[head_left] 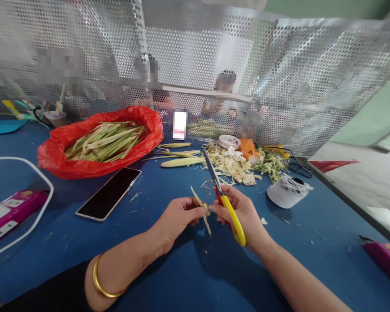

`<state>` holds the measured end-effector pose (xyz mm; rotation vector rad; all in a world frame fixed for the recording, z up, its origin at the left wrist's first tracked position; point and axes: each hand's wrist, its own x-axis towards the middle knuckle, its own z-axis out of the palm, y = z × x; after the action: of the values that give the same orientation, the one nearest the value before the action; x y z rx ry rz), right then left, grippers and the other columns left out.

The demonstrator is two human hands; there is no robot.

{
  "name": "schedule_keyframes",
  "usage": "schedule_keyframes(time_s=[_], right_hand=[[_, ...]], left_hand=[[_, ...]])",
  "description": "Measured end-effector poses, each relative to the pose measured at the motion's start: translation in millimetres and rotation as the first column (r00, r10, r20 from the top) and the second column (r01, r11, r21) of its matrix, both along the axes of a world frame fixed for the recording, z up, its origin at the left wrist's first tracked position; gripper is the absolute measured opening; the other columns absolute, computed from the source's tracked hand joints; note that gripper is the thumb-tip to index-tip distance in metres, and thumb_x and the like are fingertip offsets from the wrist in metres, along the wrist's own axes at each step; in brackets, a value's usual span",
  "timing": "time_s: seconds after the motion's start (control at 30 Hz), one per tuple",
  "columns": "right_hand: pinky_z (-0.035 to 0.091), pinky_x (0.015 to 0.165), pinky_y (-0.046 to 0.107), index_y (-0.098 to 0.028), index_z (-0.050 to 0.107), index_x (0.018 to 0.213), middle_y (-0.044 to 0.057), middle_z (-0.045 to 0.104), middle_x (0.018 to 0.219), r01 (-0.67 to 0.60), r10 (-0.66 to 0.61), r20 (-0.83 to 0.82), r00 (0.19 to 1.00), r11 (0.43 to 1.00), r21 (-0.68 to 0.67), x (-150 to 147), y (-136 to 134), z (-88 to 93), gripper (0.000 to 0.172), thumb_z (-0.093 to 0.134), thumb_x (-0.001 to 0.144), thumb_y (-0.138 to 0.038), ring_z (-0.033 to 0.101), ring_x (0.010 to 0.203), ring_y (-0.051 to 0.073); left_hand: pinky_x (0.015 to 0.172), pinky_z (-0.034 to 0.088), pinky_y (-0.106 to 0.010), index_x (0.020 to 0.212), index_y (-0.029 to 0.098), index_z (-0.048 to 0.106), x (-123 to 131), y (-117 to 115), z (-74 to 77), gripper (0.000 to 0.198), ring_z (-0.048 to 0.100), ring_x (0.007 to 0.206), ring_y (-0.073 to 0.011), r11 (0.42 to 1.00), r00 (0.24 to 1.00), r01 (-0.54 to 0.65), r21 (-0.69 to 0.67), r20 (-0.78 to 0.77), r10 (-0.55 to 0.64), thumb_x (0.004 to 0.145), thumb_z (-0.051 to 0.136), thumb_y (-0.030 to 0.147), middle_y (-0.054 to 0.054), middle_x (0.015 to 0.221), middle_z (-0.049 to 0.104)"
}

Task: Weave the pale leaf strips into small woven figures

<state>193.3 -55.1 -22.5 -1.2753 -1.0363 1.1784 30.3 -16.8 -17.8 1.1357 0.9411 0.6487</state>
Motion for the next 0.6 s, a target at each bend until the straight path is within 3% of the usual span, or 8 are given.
schedule_keyframes(time_s=[0.13, 0.27, 0.6], right_hand=[[0.042, 0.043, 0.018, -0.02, 0.055, 0.101, -0.007, 0.061, 0.067, -0.011, 0.011, -0.001, 1.0, 0.999, -0.034, 0.3, -0.7, 1.7, 0.051, 0.082, 0.058, -0.027, 0.052, 0.046, 0.007], [0.041, 0.042, 0.018, -0.02, 0.055, 0.103, -0.007, 0.06, 0.067, 0.029, -0.03, -0.025, 0.999, 0.999, -0.035, 1.9, -0.4, 2.3, 0.054, 0.083, 0.057, -0.027, 0.052, 0.044, 0.007], [0.039, 0.041, 0.018, -0.02, 0.057, 0.1, -0.006, 0.062, 0.069, 0.054, -0.055, -0.051, 0.997, 0.998, -0.03, 4.9, 1.5, 0.0, 0.056, 0.086, 0.054, -0.032, 0.053, 0.046, 0.008]], left_hand=[[0.06, 0.038, -0.024, 0.082, 0.014, 0.069, -0.3, 0.2, 0.7, 0.026, 0.049, 0.058, -0.0081, 1.0, 1.0, -0.001, -0.021, 0.013, 0.001, 0.064, 0.077, 0.03, 0.0, 0.072, 0.063], [0.064, 0.042, -0.024, 0.083, 0.013, 0.068, -0.6, 1.5, -1.1, 0.028, 0.056, 0.062, -0.0101, 0.998, 0.999, 0.016, -0.063, 0.033, -0.014, 0.07, 0.074, 0.038, -0.001, 0.071, 0.064], [0.061, 0.041, -0.022, 0.082, 0.014, 0.07, -0.7, 0.3, 0.8, 0.02, 0.054, 0.058, -0.0075, 0.998, 0.999, -0.014, -0.065, 0.051, 0.017, 0.069, 0.075, 0.028, 0.0, 0.068, 0.064]])
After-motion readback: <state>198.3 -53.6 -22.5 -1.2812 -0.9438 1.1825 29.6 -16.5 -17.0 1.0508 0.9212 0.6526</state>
